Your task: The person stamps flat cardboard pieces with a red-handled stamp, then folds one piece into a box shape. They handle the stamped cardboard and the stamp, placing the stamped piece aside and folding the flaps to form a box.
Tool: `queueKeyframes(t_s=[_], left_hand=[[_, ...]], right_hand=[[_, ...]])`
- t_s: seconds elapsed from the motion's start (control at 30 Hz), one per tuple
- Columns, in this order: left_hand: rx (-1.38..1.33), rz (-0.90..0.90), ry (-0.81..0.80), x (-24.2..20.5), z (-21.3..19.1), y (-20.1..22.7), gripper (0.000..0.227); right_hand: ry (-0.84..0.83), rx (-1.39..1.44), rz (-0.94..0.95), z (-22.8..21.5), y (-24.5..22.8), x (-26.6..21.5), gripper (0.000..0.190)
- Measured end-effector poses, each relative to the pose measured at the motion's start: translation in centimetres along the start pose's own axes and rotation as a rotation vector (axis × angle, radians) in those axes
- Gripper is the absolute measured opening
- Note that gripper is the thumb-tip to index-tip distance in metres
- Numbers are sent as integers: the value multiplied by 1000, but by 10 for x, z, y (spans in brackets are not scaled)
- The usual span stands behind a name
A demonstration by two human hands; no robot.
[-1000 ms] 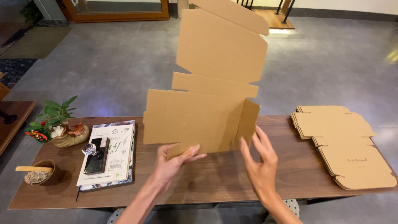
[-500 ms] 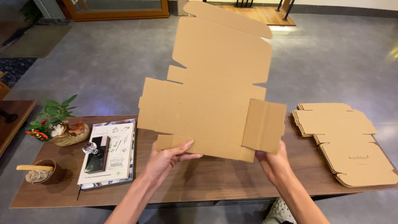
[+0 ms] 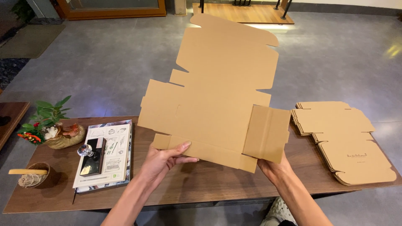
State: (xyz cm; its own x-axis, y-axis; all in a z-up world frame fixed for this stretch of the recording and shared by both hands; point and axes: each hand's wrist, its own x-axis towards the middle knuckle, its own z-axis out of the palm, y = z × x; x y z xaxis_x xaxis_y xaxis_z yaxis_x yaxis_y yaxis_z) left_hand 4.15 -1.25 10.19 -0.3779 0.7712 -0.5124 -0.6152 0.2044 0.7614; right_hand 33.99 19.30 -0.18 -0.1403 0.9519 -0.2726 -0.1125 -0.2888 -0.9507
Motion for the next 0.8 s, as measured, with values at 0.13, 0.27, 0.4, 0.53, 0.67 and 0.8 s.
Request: queueKeyframes(t_s=[0.13,0.27,0.4,0.53,0.67,0.8], left_hand=[[-97,114,-52,3,3,-6,19],[-11,28,-36,2,-1,-5,27],[-112,66,-46,26,-12,-23,38],[-264,159,-80,86,-44,-69,67],[-364,56,-25,21,-9,-22,57],[-288,75,-174,14,3,-29,74]], right_hand=[[20,-31,43,-4,-1,-5,15],[35,-58,89,-3,0,-8,23],[42,-93,128,0,-2,-8,32],[-29,-152,186,39,8,-10,41],[-212,-300,297,69,50,-31,30],[-407,-339,368,119,102,-51,31]])
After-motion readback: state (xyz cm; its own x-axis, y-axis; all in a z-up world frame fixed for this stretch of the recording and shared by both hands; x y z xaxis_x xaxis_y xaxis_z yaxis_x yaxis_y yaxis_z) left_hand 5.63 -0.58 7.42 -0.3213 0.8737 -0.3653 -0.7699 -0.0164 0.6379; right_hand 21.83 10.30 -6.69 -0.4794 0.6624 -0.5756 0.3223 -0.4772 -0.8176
